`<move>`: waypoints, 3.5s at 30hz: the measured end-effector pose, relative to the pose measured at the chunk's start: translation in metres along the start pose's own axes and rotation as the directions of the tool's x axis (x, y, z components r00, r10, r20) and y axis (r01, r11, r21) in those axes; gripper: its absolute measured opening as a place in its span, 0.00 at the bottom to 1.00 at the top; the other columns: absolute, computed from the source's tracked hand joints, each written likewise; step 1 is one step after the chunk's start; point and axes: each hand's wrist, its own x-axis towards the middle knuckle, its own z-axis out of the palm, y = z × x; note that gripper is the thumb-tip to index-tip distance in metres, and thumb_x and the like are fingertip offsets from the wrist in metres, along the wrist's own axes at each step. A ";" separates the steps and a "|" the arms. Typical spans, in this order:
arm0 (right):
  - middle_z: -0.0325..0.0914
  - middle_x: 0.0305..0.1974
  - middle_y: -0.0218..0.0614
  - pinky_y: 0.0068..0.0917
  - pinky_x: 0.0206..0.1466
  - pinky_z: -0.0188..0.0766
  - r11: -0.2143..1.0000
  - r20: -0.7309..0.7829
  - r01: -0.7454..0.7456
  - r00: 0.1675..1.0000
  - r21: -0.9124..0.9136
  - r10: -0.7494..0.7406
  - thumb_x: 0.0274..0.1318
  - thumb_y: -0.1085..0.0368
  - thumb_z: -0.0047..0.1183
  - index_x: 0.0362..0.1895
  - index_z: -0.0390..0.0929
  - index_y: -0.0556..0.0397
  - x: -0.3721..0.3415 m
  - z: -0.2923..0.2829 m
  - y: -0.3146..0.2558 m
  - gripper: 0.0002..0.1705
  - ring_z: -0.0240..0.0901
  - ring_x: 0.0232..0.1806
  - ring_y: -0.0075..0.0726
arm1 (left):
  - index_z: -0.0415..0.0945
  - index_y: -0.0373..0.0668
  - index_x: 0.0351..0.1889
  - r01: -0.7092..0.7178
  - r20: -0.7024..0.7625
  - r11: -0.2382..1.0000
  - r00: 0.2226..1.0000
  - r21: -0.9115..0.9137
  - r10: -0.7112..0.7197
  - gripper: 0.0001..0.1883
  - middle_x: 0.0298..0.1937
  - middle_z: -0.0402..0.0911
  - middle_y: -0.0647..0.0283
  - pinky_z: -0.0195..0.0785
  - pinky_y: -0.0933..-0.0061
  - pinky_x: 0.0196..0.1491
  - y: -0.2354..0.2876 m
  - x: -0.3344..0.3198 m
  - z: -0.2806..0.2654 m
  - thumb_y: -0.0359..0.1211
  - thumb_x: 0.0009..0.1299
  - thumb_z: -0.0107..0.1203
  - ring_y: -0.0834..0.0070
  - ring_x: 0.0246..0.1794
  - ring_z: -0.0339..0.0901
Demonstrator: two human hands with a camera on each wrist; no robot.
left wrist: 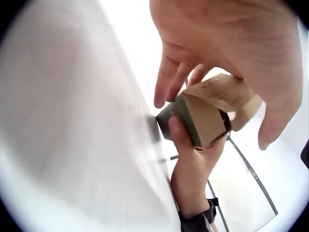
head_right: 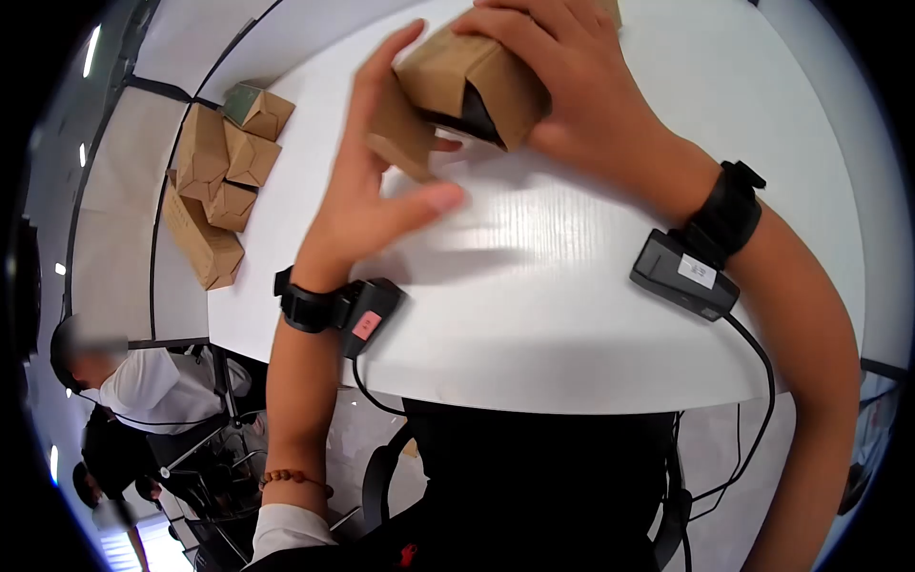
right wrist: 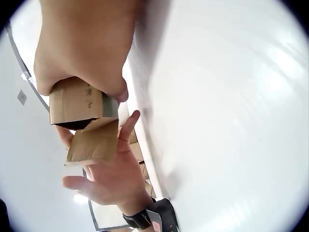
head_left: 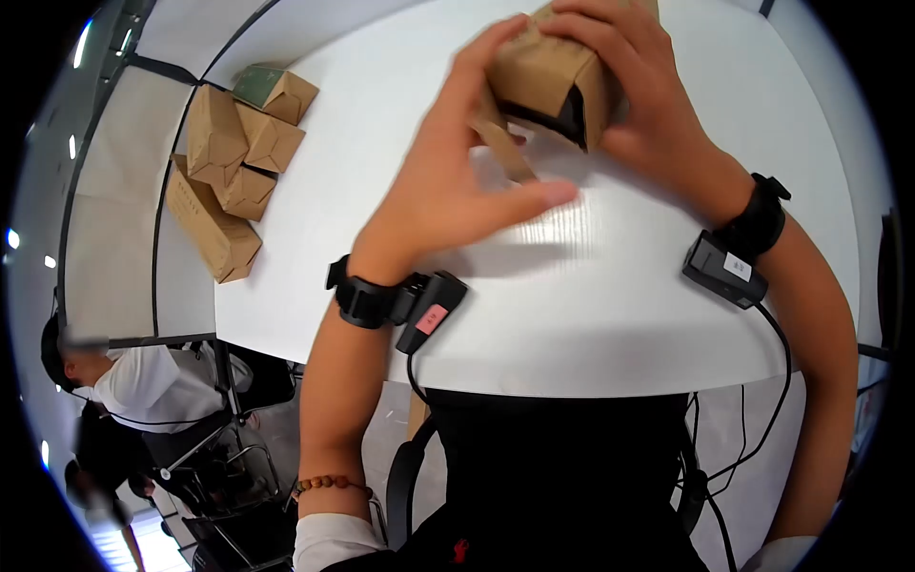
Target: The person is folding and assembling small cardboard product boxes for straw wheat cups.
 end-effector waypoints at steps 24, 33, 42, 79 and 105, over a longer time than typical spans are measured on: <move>0.70 0.62 0.41 0.52 0.69 0.56 0.996 0.032 0.071 0.997 0.060 -0.073 0.46 0.59 0.76 0.65 0.74 0.42 -0.002 -0.003 0.003 0.40 0.65 0.66 0.49 | 0.73 0.40 0.63 0.024 -0.281 0.994 0.960 0.109 0.007 0.34 0.58 0.76 0.60 0.85 0.70 0.45 0.001 0.005 0.021 0.35 0.60 0.75 0.70 0.52 0.81; 0.72 0.59 0.39 0.50 0.67 0.57 0.992 -0.020 0.127 0.992 0.004 -0.127 0.47 0.60 0.73 0.61 0.77 0.44 -0.004 0.003 0.003 0.34 0.66 0.64 0.46 | 0.75 0.43 0.62 0.067 -0.284 0.992 0.958 0.102 -0.036 0.28 0.61 0.73 0.60 0.83 0.68 0.46 0.000 0.004 0.017 0.41 0.66 0.71 0.70 0.55 0.78; 0.72 0.58 0.41 0.50 0.68 0.57 0.979 -0.132 0.181 0.977 0.094 -0.168 0.50 0.58 0.72 0.58 0.77 0.46 -0.014 0.018 0.013 0.30 0.66 0.64 0.47 | 0.73 0.39 0.55 -0.211 -0.294 0.885 0.889 0.415 0.350 0.23 0.73 0.64 0.51 0.74 0.59 0.63 -0.009 0.005 0.021 0.30 0.66 0.73 0.63 0.62 0.76; 0.75 0.51 0.40 0.47 0.64 0.58 0.987 -0.088 0.159 0.983 -0.032 -0.161 0.43 0.63 0.72 0.52 0.81 0.46 -0.013 0.015 0.012 0.28 0.68 0.57 0.47 | 0.66 0.39 0.69 -0.088 -0.211 0.990 0.971 0.108 0.110 0.28 0.73 0.66 0.51 0.74 0.66 0.64 -0.010 0.013 0.029 0.23 0.70 0.58 0.64 0.71 0.69; 0.55 0.71 0.61 0.57 0.73 0.62 0.980 -0.114 -0.174 0.976 0.101 0.185 0.42 0.71 0.74 0.65 0.71 0.50 -0.011 0.002 0.002 0.42 0.55 0.73 0.71 | 0.74 0.41 0.52 -0.213 -0.237 0.976 0.951 -0.043 0.198 0.15 0.76 0.65 0.49 0.76 0.61 0.56 -0.006 0.010 0.025 0.28 0.69 0.64 0.63 0.67 0.72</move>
